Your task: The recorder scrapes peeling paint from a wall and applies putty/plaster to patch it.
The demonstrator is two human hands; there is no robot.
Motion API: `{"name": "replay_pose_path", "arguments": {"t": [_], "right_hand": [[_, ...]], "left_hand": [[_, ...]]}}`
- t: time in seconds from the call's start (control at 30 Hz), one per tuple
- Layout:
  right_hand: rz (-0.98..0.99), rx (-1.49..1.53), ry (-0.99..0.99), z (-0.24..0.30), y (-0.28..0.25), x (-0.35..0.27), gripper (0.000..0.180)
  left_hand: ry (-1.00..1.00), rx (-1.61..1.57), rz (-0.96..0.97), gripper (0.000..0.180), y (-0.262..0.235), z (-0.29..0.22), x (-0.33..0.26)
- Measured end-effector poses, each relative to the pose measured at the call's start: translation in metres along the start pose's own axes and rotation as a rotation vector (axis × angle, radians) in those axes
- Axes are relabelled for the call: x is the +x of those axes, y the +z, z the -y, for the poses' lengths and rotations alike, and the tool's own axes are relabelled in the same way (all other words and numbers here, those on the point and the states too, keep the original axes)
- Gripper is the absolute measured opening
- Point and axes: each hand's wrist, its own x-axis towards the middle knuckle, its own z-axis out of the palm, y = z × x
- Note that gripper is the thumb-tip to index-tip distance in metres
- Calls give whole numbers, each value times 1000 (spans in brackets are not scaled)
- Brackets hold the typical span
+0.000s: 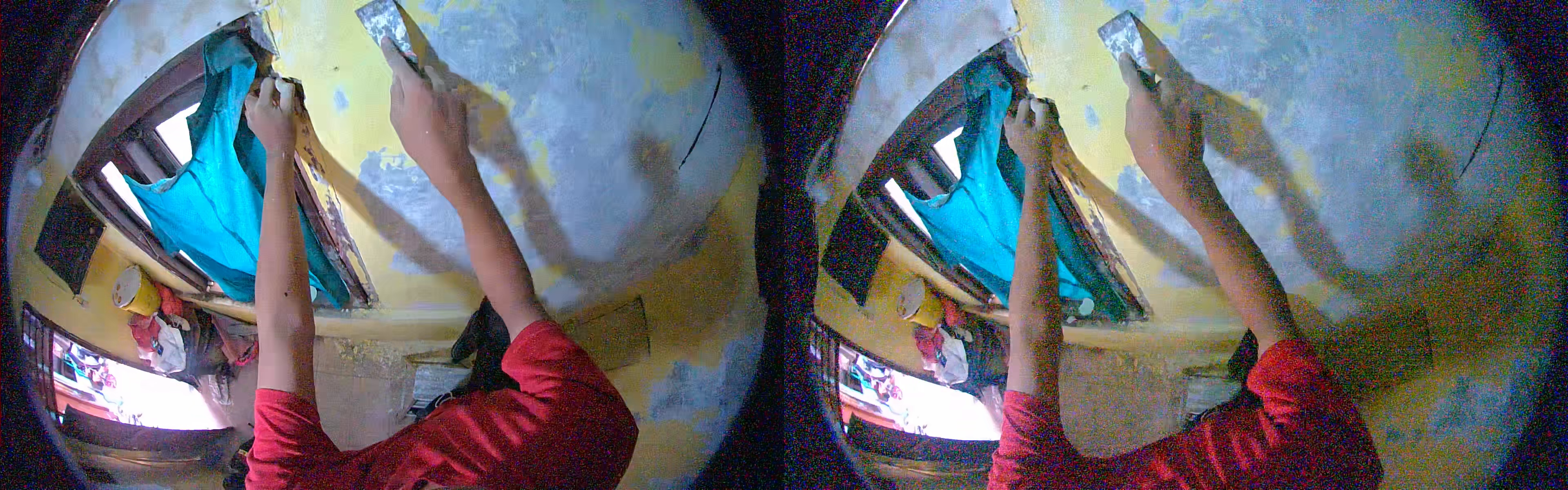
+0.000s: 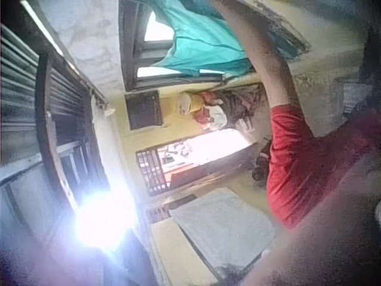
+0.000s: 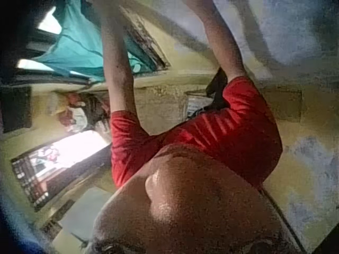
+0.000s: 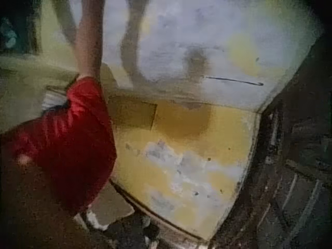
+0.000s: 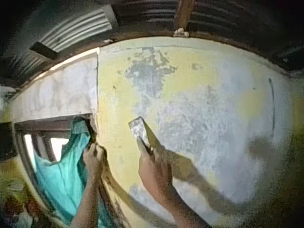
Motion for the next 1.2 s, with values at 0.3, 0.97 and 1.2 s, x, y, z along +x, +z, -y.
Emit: {"name": "replay_pose_path", "arguments": {"t": [0.3, 0.97, 1.2], "right_hand": [[120, -35, -60, -20, -19, -12, 49], [160, -31, -322, -3, -47, 70, 48], [5, 60, -370, -15, -21, 107, 47]], "left_hand": [[-14, -2, 1, 28, -5, 6, 2], [-113, 286, 214, 37, -33, -7, 9], [-135, 383, 248, 38, -22, -33, 15]]}}
